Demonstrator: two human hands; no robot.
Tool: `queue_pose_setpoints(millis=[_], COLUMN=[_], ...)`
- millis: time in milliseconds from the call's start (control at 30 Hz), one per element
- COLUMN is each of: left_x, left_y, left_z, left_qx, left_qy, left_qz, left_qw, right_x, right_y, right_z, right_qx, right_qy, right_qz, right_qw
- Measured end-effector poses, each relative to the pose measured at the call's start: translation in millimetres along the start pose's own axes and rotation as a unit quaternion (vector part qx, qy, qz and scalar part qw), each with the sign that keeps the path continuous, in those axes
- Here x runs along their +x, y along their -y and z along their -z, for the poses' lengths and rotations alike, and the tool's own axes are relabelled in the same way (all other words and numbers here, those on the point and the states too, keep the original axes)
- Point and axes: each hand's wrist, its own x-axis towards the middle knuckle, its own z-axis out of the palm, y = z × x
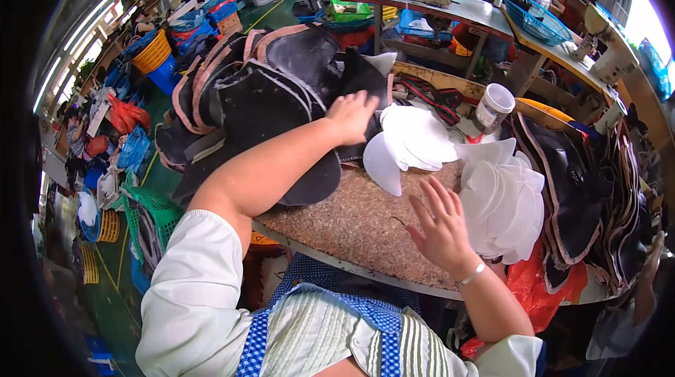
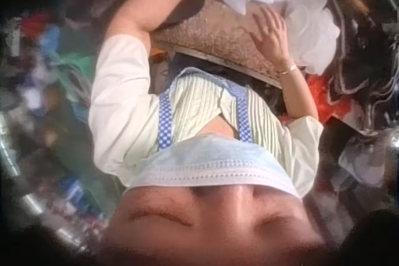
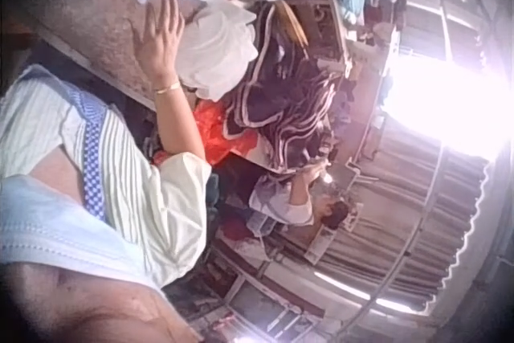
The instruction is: Manually aligning and assembling shoe upper components and linings at a factory workbench.
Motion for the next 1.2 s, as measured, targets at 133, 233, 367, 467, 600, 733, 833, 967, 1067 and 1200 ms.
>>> queue_pose_setpoints(millis=[133,233,367,467,600,733,833,967,1067,1200], left_x=[14.8,18.9,18.4,18.3,21.0,11.4,8.9,2.2,4.7,8.0], left_y=[19.9,22.0,35.0,34.1,25.0,23.6,23.1,-1.7,-8.8,31.4], left_z=[-18.4,-2.2,1.8,0.2,25.8,63.7,63.1,64.3,71.5,96.5], left_qx=[-0.051,-0.175,-0.284,-0.461,-0.732,-0.814,-0.781,-0.779,-0.805,-0.892], left_qy=[0.022,-0.033,-0.122,-0.243,-0.135,-0.019,0.035,0.091,0.063,-0.023], left_qz=[0.075,0.046,-0.055,-0.155,-0.082,-0.104,-0.129,-0.148,-0.135,-0.143], left_qw=[0.996,0.983,0.949,0.839,0.663,0.571,0.61,0.603,0.574,0.427], right_x=[45.1,71.3,83.6,83.4,68.5,66.5,78.8,87.4,87.2,65.2], right_y=[2.5,-4.8,-25.4,-46.2,-93.8,-90.7,-76.3,-65.9,-66.7,-116.9], right_z=[-32.3,-57.4,-106.0,-90.8,-70.3,-54.4,-44.1,-66.8,-73.6,-79.6], right_qx=[0.042,0.005,0.018,0.138,0.235,0.184,0.223,0.26,0.345,0.507], right_qy=[-0.008,0.026,-0.078,-0.168,-0.301,-0.269,-0.222,-0.143,-0.126,-0.312], right_qz=[-0.009,-0.102,-0.197,-0.298,-0.308,-0.286,-0.133,-0.174,-0.299,-0.325], right_qw=[0.999,0.994,0.977,0.93,0.871,0.901,0.94,0.939,0.881,0.735])
